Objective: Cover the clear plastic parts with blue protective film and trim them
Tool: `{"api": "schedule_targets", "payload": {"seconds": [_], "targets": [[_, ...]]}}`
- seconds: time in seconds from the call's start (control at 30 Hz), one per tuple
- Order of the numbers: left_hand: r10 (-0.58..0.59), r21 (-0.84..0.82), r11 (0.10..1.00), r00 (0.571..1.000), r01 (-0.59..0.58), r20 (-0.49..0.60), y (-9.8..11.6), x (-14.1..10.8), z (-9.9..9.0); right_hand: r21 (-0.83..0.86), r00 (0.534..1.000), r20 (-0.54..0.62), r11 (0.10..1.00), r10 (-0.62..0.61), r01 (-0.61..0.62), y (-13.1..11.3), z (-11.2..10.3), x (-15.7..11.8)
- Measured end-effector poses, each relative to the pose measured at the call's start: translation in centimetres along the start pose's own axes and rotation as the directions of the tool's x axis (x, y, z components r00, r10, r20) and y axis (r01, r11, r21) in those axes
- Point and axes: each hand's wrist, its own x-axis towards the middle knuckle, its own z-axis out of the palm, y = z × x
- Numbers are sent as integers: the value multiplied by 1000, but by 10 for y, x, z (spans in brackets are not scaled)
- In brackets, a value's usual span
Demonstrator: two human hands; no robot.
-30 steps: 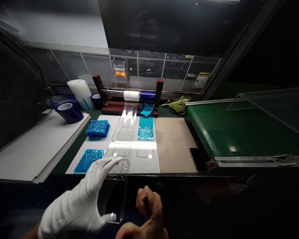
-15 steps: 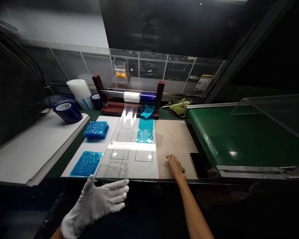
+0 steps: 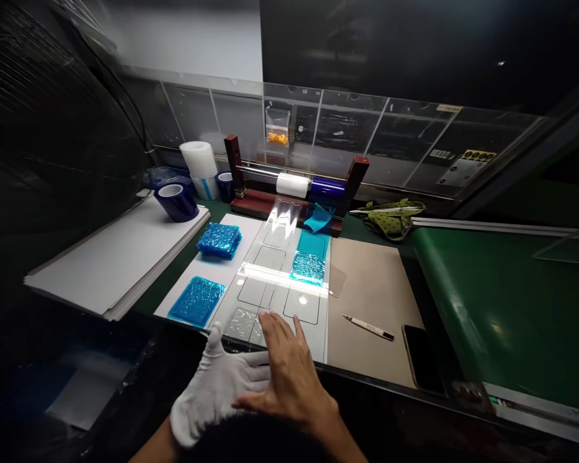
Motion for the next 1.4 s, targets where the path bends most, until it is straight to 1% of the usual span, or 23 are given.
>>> {"api": "schedule_targets", "payload": {"seconds": [0.07,0.17,0.27,0.33,0.4,0.47,0.57,0.67,0.73,0.8,0.9,1.07,1.13,1.2,1.23,1.3,1.33,1.4], "targets": [[27,5,1000,999,-27,18,2,0,-3,-1,1000,22,1000,6,-6,-3,10,5],[53,9,999,999,-53,12,4,2,-4,-15,999,23,1000,23,-22,-2,20,9],[79,-6,997,996,-79,-39,8,1,-4,-54,1000,7,998,28,-28,3,24,15],[108,-33,993,990,-111,-86,11,-4,-7,-115,999,-36,992,39,-42,11,27,24],[132,-74,987,982,-143,-136,13,-16,-18,-207,993,-107,975,59,-80,24,32,40],[132,-146,976,971,-163,-201,13,-33,-34,-305,981,-178,943,78,-130,41,41,60],[105,-305,930,944,-204,-314,9,-60,-59,-423,972,-218,889,89,-176,65,61,90],[81,-424,867,912,-263,-402,3,-80,-74,-487,977,-190,855,99,-181,82,85,112],[64,-479,827,895,-296,-442,0,-88,-78,-503,981,-165,846,104,-175,89,100,120],[73,-512,795,889,-326,-452,-2,-92,-79,-510,984,-142,845,103,-162,93,111,124],[103,-529,769,886,-359,-452,-3,-95,-80,-519,989,-112,843,97,-142,97,121,127],[114,-526,758,873,-385,-474,-2,-96,-80,-534,992,-61,836,111,-127,106,134,130],[118,-523,759,872,-388,-476,-1,-96,-82,-533,991,-62,835,122,-136,105,131,132],[124,-526,756,874,-390,-469,0,-96,-84,-528,984,-124,831,126,-173,100,113,133],[128,-529,753,876,-391,-465,1,-96,-86,-524,976,-179,828,122,-200,96,98,133],[128,-538,748,881,-388,-456,3,-96,-90,-507,941,-322,820,106,-266,89,58,132],[126,-540,748,882,-386,-455,4,-95,-91,-492,911,-401,815,100,-306,88,36,132],[126,-535,751,880,-386,-458,5,-94,-94,-443,821,-562,802,100,-401,96,-6,129]]}}
